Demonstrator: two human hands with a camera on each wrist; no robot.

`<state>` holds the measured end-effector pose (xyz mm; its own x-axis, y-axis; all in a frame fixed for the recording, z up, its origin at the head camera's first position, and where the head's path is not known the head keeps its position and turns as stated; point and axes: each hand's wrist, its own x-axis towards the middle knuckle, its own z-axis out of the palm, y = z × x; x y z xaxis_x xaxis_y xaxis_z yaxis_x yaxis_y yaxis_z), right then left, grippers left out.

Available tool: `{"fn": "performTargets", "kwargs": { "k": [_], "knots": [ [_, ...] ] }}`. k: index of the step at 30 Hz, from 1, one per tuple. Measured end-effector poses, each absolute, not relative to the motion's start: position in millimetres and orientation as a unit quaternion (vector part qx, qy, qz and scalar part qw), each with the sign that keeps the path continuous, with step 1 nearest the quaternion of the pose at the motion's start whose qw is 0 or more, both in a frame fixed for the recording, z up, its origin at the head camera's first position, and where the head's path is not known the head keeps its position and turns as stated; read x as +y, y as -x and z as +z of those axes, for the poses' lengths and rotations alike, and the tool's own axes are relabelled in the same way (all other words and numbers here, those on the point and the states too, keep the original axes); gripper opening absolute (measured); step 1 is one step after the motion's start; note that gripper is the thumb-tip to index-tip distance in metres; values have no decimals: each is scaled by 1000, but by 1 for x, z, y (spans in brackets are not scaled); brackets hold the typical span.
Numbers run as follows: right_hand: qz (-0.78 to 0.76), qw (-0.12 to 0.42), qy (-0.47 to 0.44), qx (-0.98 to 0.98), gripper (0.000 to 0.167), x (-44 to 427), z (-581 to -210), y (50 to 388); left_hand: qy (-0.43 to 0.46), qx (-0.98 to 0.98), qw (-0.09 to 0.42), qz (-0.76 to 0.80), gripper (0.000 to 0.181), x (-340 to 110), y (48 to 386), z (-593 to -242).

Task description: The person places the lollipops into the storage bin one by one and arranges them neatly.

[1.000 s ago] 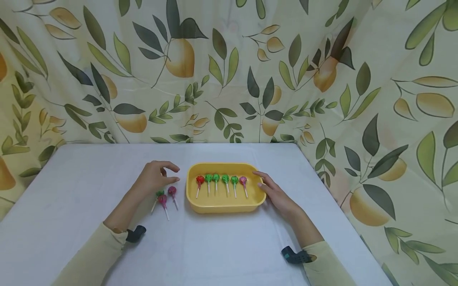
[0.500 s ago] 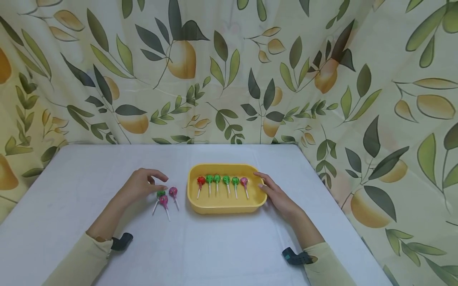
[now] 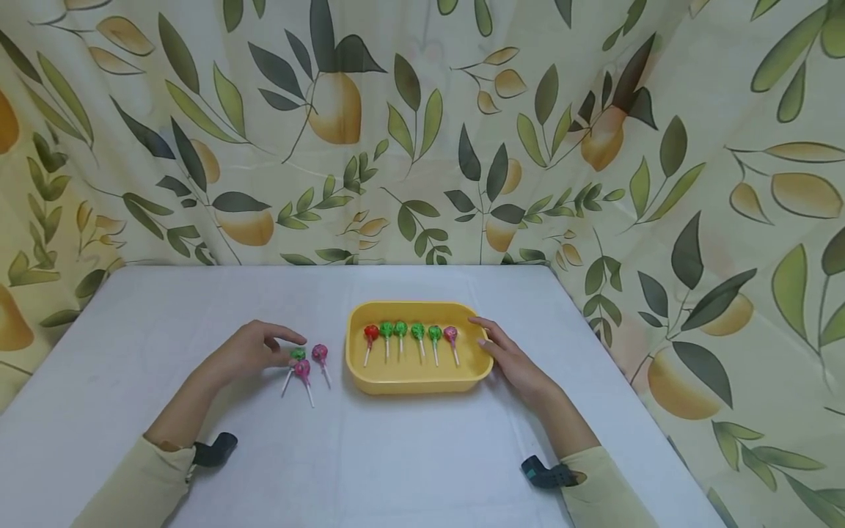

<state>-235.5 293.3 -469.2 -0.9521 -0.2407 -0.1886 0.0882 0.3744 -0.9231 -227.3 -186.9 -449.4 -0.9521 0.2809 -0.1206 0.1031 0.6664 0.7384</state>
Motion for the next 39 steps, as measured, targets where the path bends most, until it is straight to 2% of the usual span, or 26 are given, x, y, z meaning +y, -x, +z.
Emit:
{"fn": "performTargets", "kwargs": {
  "k": [14,22,39],
  "knots": [
    [-564,143,55,812,43,297,-471,233,-146,897,110,402,31,-200,232,-461],
    [-572,143,66,805,45,299,-472,236,-135,889,114,423,28,-203,238,-474],
    [-559,147,64,813,45,296,-471,236,-124,889,120,425,26,-202,234,-476]
  ]
}}
